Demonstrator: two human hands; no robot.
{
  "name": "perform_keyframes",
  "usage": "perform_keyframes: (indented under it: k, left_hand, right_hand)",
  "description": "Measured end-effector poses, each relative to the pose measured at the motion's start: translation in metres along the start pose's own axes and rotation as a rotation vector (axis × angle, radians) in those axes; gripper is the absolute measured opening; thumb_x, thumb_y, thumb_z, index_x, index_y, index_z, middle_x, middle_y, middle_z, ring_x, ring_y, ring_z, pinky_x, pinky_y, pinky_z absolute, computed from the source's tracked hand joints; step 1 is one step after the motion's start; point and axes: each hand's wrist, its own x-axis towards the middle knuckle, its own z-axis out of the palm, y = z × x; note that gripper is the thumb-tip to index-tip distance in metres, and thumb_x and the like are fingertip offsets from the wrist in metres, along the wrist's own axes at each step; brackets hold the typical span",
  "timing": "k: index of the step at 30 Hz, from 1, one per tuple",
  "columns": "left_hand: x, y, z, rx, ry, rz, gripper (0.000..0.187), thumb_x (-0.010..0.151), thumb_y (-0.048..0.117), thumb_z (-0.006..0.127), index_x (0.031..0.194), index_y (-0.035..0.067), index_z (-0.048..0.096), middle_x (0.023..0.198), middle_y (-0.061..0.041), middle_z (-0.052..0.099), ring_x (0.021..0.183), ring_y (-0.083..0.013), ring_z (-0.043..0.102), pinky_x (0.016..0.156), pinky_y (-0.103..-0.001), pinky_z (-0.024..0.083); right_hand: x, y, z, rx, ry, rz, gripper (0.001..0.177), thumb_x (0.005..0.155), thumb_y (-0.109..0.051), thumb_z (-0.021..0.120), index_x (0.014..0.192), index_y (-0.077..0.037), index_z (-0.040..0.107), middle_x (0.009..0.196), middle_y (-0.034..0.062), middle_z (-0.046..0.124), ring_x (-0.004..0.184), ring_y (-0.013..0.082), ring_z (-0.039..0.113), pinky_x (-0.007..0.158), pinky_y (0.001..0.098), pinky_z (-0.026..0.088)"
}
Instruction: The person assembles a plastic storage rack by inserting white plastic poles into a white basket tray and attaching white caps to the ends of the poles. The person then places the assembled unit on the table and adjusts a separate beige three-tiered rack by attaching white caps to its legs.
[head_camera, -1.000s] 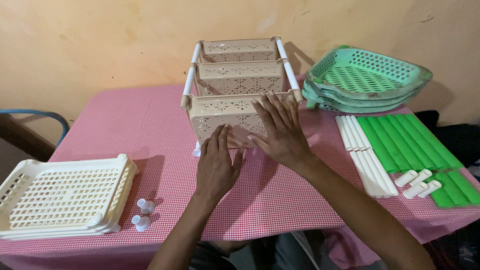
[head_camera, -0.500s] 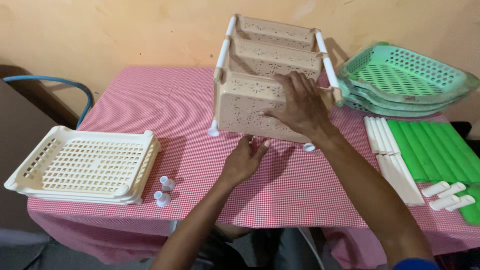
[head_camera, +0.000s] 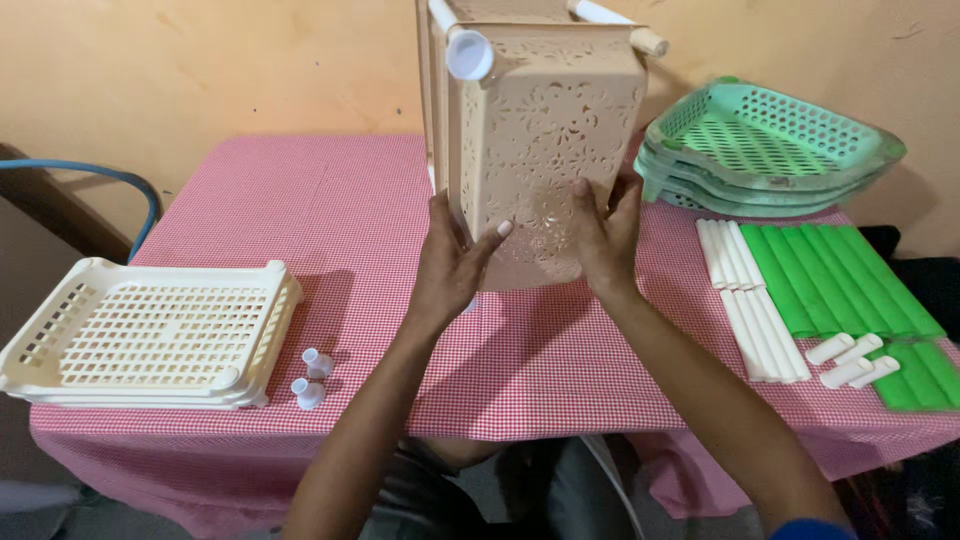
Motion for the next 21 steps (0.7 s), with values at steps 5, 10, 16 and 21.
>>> perform_keyframes:
  k: [5, 10, 16, 21]
  left_hand:
    - [0.009, 0.007, -0.002, 0.124, -0.083, 0.126, 0.086, 0.095, 0.029, 0.069, 0.155, -0.005, 0.018, 0.144, -0.038, 0.047, 0.128, -0.0446, 0.061, 0.1, -0.058, 0.055]
    - [0.022, 0.023, 0.001, 0.517, -0.118, 0.09, 0.09, 0.089, 0.035, 0.074, 0.159, 0.012, 0.021, 0.144, -0.028, 0.043, 0.129, -0.039, 0.052, 0.1, -0.059, 0.051]
    - [0.035, 0.044, 0.002, 0.757, -0.253, 0.138, 0.081, 0.087, 0.037, 0.077, 0.157, 0.027, 0.036, 0.136, -0.019, 0.05, 0.127, -0.0337, 0.049, 0.116, -0.057, 0.037]
    - [0.049, 0.048, -0.005, 0.845, -0.353, 0.291, 0.087, 0.08, 0.029, 0.084, 0.155, 0.027, 0.04, 0.135, -0.014, 0.055, 0.129, -0.0316, 0.047, 0.12, -0.061, 0.021]
  right_hand:
    - [-0.018, 0.017, -0.02, -0.031, -0.019, 0.05, 0.079, 0.102, -0.057, 0.062, 0.147, 0.0, 0.031, 0.141, 0.0164, 0.049, 0.133, 0.0236, 0.052, 0.115, 0.04, 0.044]
    - [-0.042, 0.017, -0.038, -0.084, -0.196, 0.357, 0.087, 0.096, -0.066, 0.037, 0.156, -0.006, 0.015, 0.143, 0.0193, 0.046, 0.115, 0.0329, 0.056, 0.099, 0.0498, 0.053]
    - [-0.072, 0.033, -0.043, -0.348, -0.53, 0.51, 0.088, 0.099, -0.07, 0.014, 0.161, -0.006, 0.013, 0.163, 0.0233, 0.022, 0.149, 0.0399, 0.022, 0.116, 0.0532, 0.027]
    - [-0.078, 0.041, -0.044, -0.567, -0.696, 0.598, 0.081, 0.109, -0.061, 0.024, 0.112, 0.005, 0.069, 0.108, 0.0245, 0.07, 0.104, 0.037, 0.067, 0.096, 0.0489, 0.054]
